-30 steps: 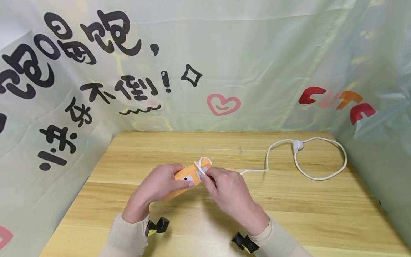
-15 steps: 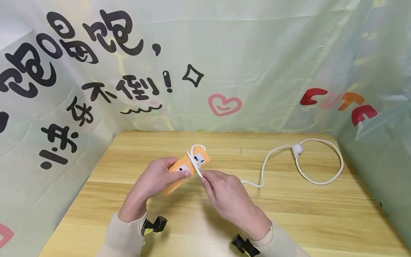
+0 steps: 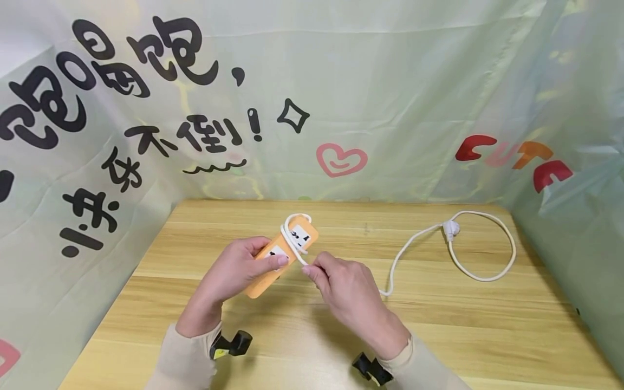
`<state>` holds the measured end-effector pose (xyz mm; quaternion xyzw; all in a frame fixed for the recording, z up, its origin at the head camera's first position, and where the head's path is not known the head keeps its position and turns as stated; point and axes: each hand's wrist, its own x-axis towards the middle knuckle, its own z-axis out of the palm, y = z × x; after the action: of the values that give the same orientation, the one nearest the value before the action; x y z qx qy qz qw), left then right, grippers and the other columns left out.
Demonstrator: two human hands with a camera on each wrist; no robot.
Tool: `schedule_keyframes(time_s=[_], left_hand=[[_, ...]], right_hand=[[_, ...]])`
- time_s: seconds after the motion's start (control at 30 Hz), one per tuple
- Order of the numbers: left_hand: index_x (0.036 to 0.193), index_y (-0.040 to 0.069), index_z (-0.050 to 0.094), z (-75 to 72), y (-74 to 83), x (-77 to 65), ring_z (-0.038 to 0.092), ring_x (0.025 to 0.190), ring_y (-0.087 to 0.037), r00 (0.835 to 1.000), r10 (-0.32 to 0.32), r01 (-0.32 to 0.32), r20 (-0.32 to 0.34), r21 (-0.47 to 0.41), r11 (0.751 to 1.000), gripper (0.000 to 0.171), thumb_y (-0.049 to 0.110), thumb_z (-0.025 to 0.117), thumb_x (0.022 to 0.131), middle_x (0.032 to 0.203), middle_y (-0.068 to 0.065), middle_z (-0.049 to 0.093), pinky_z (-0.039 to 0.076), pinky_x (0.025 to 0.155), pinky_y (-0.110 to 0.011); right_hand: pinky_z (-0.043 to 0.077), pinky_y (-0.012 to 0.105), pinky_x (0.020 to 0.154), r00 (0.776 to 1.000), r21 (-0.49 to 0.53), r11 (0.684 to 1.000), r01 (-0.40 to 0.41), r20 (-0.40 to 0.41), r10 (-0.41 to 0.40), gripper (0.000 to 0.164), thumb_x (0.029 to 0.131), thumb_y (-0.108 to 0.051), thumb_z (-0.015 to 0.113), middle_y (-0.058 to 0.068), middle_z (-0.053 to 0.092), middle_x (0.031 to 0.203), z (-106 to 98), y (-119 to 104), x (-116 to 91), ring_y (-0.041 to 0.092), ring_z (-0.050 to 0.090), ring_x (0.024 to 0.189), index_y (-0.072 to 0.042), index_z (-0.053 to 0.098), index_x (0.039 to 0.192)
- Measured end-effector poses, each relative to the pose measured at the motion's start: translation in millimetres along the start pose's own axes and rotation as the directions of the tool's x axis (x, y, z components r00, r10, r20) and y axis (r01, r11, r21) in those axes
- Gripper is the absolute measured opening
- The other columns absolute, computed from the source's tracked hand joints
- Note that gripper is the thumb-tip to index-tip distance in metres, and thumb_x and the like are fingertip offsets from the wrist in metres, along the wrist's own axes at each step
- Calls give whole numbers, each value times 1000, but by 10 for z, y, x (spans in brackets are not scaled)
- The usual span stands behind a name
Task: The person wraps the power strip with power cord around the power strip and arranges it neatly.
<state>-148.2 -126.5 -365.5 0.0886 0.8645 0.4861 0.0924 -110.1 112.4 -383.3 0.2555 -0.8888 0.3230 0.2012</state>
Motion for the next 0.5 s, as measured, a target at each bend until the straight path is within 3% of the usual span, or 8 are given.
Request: schedule_keyframes(time_s=[0.17, 0.5], left_hand=[[98, 21, 78, -45, -21, 7, 66, 67, -20, 1000, 12, -10, 27, -69, 998, 26, 44, 85, 88, 78, -2, 71, 55, 63, -36], [110, 12, 78, -92, -70, 49, 70, 72, -20, 996, 36, -19, 80, -200, 980, 31, 35, 84, 91, 85, -5, 75, 58, 66, -35]], right_hand=[[26, 18, 48, 1000, -20, 1000, 6, -29, -7, 29, 100, -25, 73, -17, 29, 63, 23, 79, 27, -5, 27, 53, -22, 56, 76], [43, 22, 58, 999, 92, 996, -18, -38, 22, 10, 100, -6, 70, -10, 54, 78, 25, 143, 60, 1, 45, 66, -15, 71, 95]])
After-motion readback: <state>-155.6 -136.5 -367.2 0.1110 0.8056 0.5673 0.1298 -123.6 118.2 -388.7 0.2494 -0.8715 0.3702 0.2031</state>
